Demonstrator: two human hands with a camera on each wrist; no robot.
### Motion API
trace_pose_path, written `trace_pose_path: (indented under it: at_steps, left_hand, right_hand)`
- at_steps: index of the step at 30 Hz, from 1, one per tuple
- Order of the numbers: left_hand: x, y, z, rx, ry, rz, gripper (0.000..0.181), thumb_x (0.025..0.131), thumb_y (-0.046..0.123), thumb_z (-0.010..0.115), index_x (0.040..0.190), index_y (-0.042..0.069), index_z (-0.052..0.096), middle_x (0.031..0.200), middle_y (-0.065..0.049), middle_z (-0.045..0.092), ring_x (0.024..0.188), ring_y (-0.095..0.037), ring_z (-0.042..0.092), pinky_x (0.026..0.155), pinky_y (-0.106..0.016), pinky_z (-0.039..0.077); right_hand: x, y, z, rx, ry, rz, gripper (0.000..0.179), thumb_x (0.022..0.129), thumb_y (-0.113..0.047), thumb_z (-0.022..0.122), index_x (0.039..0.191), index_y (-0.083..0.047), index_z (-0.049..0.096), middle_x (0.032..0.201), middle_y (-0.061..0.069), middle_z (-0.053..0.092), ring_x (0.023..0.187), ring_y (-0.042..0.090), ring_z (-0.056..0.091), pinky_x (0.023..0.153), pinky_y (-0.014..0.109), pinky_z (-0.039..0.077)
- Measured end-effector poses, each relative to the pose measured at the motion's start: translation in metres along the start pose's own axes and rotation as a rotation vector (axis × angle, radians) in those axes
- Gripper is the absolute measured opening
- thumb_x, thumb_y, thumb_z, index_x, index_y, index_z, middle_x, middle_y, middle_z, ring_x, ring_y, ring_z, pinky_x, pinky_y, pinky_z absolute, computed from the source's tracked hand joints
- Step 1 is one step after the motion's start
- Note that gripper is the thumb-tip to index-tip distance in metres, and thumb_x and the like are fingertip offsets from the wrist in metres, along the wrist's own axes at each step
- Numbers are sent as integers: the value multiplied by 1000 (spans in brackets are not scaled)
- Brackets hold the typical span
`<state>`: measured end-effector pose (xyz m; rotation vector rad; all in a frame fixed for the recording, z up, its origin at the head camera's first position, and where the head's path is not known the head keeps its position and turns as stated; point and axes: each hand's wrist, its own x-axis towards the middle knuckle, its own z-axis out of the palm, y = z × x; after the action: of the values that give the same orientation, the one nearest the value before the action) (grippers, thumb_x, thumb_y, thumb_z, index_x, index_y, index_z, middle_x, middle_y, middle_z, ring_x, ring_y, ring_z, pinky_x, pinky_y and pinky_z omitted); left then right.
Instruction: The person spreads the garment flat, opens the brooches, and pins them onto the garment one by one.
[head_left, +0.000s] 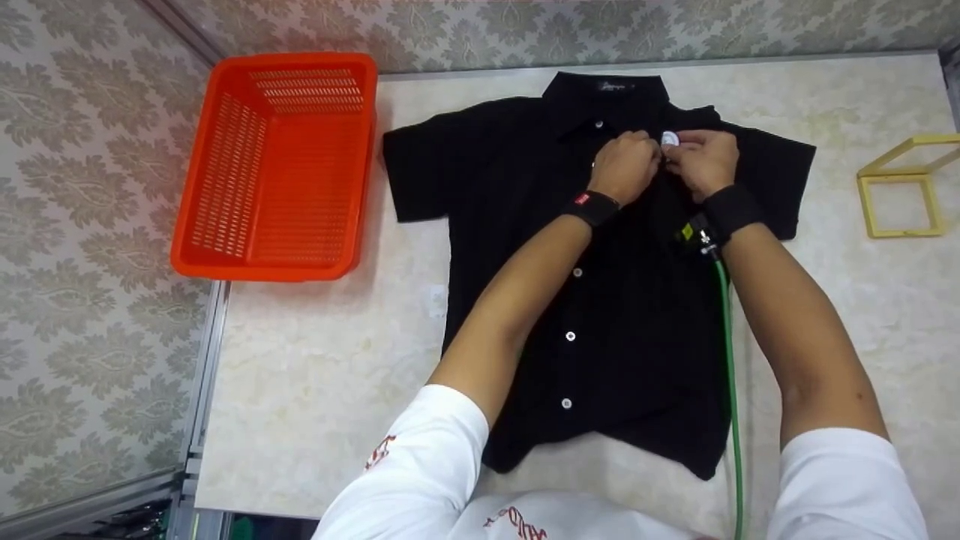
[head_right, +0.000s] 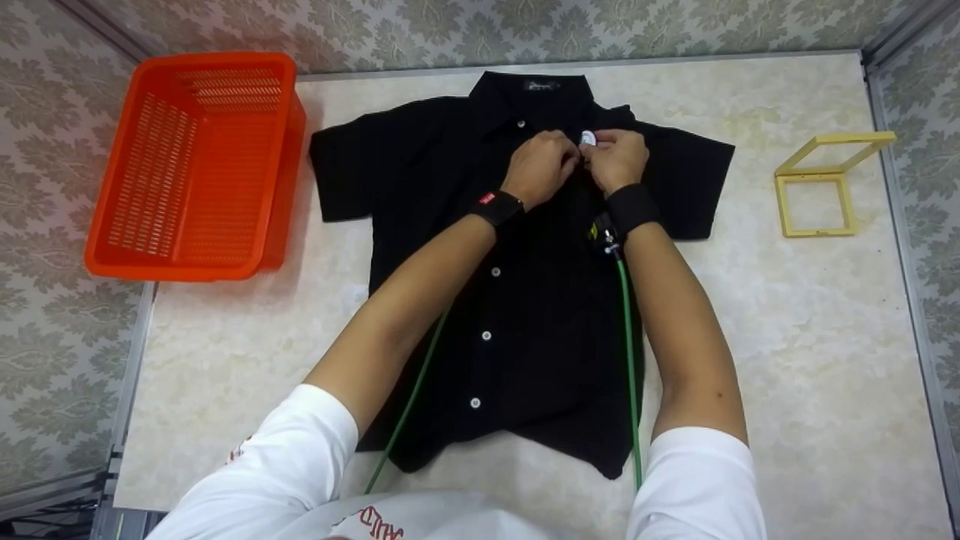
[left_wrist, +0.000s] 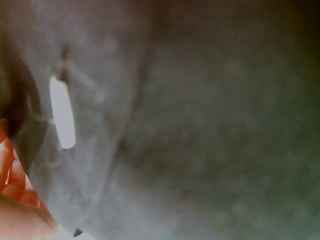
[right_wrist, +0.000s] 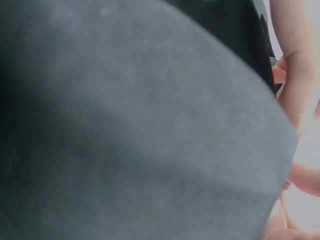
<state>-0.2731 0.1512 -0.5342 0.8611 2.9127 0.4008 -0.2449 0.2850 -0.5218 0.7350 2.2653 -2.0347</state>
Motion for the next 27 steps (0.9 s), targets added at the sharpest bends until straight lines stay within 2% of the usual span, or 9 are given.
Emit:
trace_pose_path:
  at_steps: [4,6,10,12,19,27]
  left_hand:
    - [-2,-2,-1,13,-37,-12,28,104,33,53,117,21,75,115,4,66,110,-15,58,94,-28,45]
    - [-3,-4,-2,47,-54,-35,31,103,37,54,124,21,72,127,3,63,118,-15,55,98,-29,43]
    - [-7,-6,0,146,-91,-111,47,101,48,54,141,23,59,154,-1,44,136,-19,42,107,-33,38]
    - [-9,-6,1,183,-111,-141,54,101,53,52,147,25,52,160,-1,35,141,-19,36,110,-36,35]
    - [-9,-5,2,241,-140,-161,58,100,58,47,150,28,49,161,0,35,142,-19,35,109,-37,34]
    - [-8,-7,-5,206,-154,-161,56,99,58,52,147,30,53,159,4,39,141,-18,36,109,-36,35]
  right_hand:
    - [3,2,-1,-117,-3,-52,39,87,2,73,124,12,64,80,-3,73,65,4,69,60,16,55]
    - [3,3,-2,-200,2,-93,37,87,1,73,122,11,66,86,1,74,63,1,67,59,15,54]
    - [4,4,-2,-324,13,-161,32,89,-2,73,119,9,69,98,12,76,59,-3,64,57,13,52]
    - [3,4,-2,-366,15,-180,31,89,-3,73,118,8,69,101,15,75,58,-5,63,57,12,51]
    - [5,2,-2,-490,17,-200,32,89,-7,73,119,5,71,102,13,76,57,-7,59,57,11,49]
    - [5,0,-2,-567,26,-237,29,90,-9,73,116,3,73,104,17,75,56,-9,56,56,10,47]
